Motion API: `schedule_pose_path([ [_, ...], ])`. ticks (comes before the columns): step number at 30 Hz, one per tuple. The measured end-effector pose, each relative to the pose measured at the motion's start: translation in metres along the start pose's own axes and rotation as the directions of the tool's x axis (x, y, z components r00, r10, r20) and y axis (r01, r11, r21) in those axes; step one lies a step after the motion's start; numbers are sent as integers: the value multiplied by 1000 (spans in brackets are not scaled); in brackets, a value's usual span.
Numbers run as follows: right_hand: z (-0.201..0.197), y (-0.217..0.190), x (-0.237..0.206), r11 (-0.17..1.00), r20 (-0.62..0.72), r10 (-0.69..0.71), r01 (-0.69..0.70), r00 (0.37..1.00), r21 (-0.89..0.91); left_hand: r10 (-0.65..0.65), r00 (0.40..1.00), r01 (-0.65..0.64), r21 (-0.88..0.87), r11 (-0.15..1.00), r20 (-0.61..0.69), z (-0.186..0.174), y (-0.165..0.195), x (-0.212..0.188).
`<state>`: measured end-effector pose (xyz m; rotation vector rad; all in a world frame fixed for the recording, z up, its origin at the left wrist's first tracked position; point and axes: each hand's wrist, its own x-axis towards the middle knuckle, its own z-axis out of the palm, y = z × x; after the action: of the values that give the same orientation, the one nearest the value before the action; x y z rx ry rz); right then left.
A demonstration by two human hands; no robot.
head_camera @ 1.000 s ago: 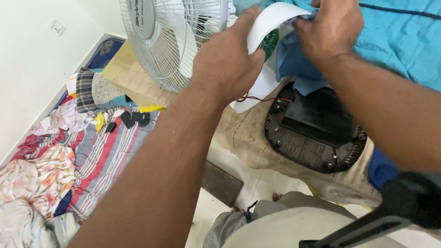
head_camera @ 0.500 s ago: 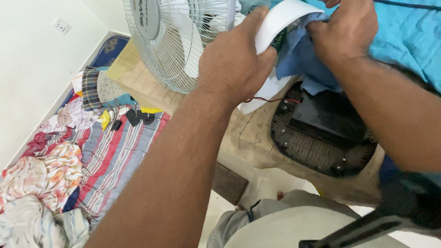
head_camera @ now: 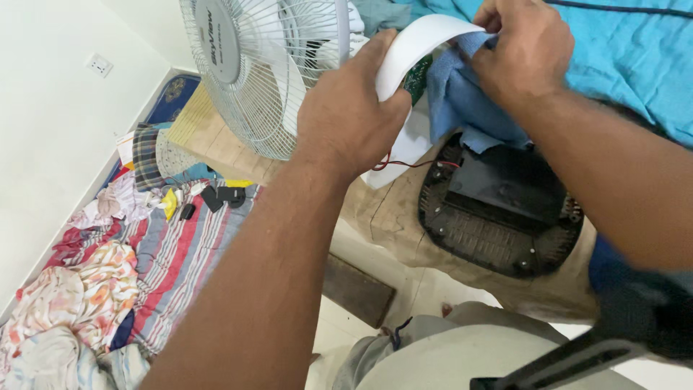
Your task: The person services a disassembled table fan on a bed. They wipe the white fan housing and front cover with a blue cloth, then use a screwdriver to work on the screws of the black fan motor base, and finally wipe the base with the cloth.
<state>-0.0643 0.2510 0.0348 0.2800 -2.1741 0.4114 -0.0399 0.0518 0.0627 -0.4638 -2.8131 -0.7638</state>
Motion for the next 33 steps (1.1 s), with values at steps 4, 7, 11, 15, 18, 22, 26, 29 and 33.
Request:
schedule_pose_path([
  [4, -1, 11, -7, 953, 181, 255, -279, 950, 121, 11, 1000, -11, -26, 1000, 5, 1, -2, 0],
  [7, -7, 19, -18, 832, 308, 444, -515, 841, 206, 20, 1000, -20, -34, 999, -14, 1, -3, 0],
  [11, -13, 22, -35, 225, 599, 683, -901, 418, 372, 45, 999, -45, -67, 997, -6, 0, -4, -1],
  [15, -6, 17, -39, -18, 719, 627, -917, 299, 397, 43, 999, -42, -87, 995, 7, -2, -4, -1],
  [18, 1, 6, -36, -353, 820, 481, -787, 311, 506, 46, 999, -45, -107, 993, 8, -4, -4, 0],
  [22, 5, -9, -34, -517, 812, 486, -642, 324, 566, 47, 999, -44, -112, 993, 22, -7, -3, -1],
  [26, 6, -15, -29, -413, 759, 595, -710, 265, 571, -48, 994, 57, -87, 995, 96, -7, -3, -2],
  [29, 8, -18, -30, -449, 748, 603, -657, 278, 606, 4, 994, 3, -60, 998, 114, -7, -8, 0],
  [33, 12, -17, -31, -586, 765, 455, -494, 455, 642, 143, 987, -139, -59, 989, 74, -3, -13, 3],
])
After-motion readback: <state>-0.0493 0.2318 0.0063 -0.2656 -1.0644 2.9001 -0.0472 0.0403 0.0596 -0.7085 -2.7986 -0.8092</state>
